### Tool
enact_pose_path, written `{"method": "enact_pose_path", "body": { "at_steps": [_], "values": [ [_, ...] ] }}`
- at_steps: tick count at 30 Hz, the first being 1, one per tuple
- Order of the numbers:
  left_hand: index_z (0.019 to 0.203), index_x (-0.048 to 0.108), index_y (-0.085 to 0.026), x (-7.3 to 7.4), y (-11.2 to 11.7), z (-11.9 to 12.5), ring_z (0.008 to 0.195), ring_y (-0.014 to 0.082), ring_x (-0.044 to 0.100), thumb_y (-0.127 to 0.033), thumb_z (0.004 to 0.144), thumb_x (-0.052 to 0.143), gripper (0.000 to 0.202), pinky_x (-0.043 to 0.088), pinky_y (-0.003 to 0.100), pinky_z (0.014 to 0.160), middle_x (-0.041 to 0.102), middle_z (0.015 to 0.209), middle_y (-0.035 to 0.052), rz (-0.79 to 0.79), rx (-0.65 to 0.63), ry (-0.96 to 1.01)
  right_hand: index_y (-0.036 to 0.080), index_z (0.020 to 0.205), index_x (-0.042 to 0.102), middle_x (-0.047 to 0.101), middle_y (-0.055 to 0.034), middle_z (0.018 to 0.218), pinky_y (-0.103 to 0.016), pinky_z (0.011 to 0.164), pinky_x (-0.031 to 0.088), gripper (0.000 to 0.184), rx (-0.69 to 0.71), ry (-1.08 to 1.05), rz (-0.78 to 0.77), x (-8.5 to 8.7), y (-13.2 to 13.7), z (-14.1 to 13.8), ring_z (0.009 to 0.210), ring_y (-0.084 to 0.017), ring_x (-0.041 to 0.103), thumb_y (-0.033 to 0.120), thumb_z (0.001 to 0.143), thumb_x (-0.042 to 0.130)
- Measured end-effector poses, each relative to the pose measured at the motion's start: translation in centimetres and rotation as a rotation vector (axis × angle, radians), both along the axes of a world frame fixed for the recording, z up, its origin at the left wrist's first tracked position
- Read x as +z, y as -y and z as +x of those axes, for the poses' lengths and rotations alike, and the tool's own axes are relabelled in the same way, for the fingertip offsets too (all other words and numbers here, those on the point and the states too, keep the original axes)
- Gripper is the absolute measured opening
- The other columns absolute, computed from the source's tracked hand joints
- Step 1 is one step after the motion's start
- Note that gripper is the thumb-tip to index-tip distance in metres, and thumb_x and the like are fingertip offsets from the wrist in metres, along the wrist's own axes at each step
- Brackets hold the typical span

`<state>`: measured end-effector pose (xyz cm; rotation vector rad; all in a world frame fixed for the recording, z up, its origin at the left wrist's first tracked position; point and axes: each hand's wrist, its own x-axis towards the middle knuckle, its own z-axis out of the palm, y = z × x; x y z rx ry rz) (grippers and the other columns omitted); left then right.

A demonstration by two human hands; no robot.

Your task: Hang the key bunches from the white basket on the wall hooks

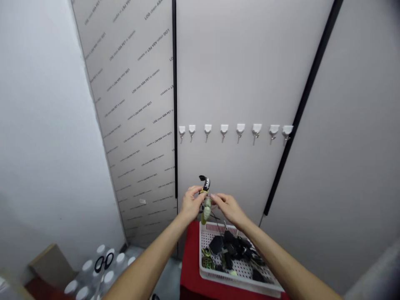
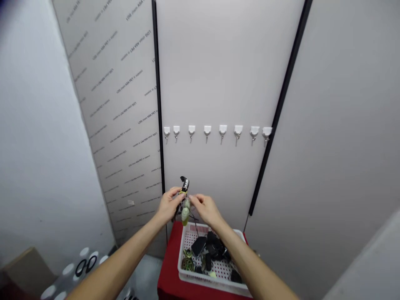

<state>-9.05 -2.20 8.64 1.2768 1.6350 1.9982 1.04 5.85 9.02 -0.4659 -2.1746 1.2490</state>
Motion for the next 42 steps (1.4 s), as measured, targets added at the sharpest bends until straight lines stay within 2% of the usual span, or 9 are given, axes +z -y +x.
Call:
{"method": "enact_pose_path", "body": {
  "at_steps": [4,9,12,16,22,27,31,36,42],
  "values": [
    [0.068,0.053,-0.013,0.3,0.1,-0.4,0.055,0.0069,0.044,-0.022,0.058,0.049,0.014,0.035,0.019,0.056,0.049,0.059,-0.0014,-0.040,-0.265,0.145,0.014,0.065,0.052,0.050,0.0004,0.061,-0.021,0.057,0.034,0.028,-0.043,-0.152,-0.008,1.6,0.5,-2.2,0.061,-0.010,0.044,0.039,0.064,0.039],
    [0.064,0.046,-0.013,0.6,0.4,-1.7,0.046,0.0049,0.041,-0.030,0.059,0.047,0.017,0.033,0.019,0.048,0.044,0.053,-0.0036,-0.104,-0.333,0.312,0.014,0.055,0.049,0.046,0.0021,0.050,-0.020,0.046,0.030,0.028,-0.097,-0.184,-0.021,2.8,1.0,-4.5,0.047,-0.007,0.037,0.040,0.062,0.042],
    [0.067,0.045,-0.014,1.1,-0.2,-2.9,0.047,0.0050,0.041,-0.029,0.057,0.051,0.019,0.032,0.018,0.048,0.044,0.054,-0.0040,-0.058,-0.207,0.251,0.014,0.051,0.048,0.042,0.0031,0.045,-0.019,0.042,0.026,0.029,-0.146,-0.178,0.064,3.6,0.9,-5.8,0.042,-0.006,0.033,0.040,0.061,0.042],
    [0.061,0.048,-0.013,2.9,-1.8,-4.8,0.051,0.0056,0.040,-0.023,0.054,0.053,0.013,0.032,0.017,0.050,0.046,0.054,-0.0032,0.030,0.055,0.043,0.015,0.045,0.047,0.042,0.0025,0.041,-0.020,0.042,0.022,0.026,-0.286,-0.143,0.354,5.9,0.4,-7.9,0.041,-0.007,0.032,0.038,0.058,0.046],
    [0.069,0.053,-0.012,6.7,-3.3,-8.1,0.056,0.0074,0.043,-0.021,0.059,0.044,0.016,0.035,0.019,0.055,0.053,0.063,0.0005,0.112,0.116,0.066,0.017,0.051,0.049,0.049,0.0002,0.046,-0.020,0.043,0.024,0.025,-0.461,-0.037,0.697,10.7,-0.5,-12.3,0.044,-0.008,0.036,0.039,0.061,0.043],
    [0.070,0.055,-0.012,8.6,-4.4,-10.5,0.055,0.0074,0.044,-0.024,0.061,0.042,0.020,0.035,0.019,0.054,0.055,0.063,0.0003,0.137,0.194,0.104,0.017,0.057,0.053,0.054,-0.0021,0.053,-0.021,0.045,0.027,0.023,-0.465,0.034,0.786,13.3,-0.6,-15.4,0.048,-0.010,0.043,0.037,0.063,0.043],
    [0.066,0.055,-0.012,8.6,-5.2,-11.3,0.047,0.0063,0.041,-0.027,0.062,0.041,0.020,0.033,0.018,0.047,0.051,0.052,-0.0016,0.126,0.214,0.184,0.016,0.058,0.054,0.054,-0.0035,0.054,-0.021,0.044,0.028,0.023,-0.472,0.099,0.748,13.6,-1.3,-16.8,0.049,-0.011,0.045,0.036,0.062,0.044],
    [0.062,0.054,-0.012,7.2,-6.2,-12.2,0.044,0.0068,0.041,-0.026,0.064,0.040,0.020,0.032,0.019,0.045,0.049,0.049,-0.0011,-0.014,0.243,0.130,0.016,0.057,0.056,0.055,-0.0051,0.054,-0.021,0.044,0.029,0.023,-0.491,0.201,0.716,12.3,-2.5,-17.5,0.050,-0.012,0.047,0.036,0.061,0.045],
    [0.077,0.055,-0.012,6.5,-6.1,-13.2,0.069,0.0136,0.050,-0.019,0.062,0.044,0.020,0.037,0.024,0.063,0.058,0.075,0.0064,-0.128,0.385,-0.076,0.014,0.068,0.059,0.057,-0.0063,0.059,-0.022,0.048,0.031,0.038,-0.423,0.208,0.719,10.3,-2.3,-16.2,0.056,-0.013,0.049,0.045,0.066,0.036]
  ]
}}
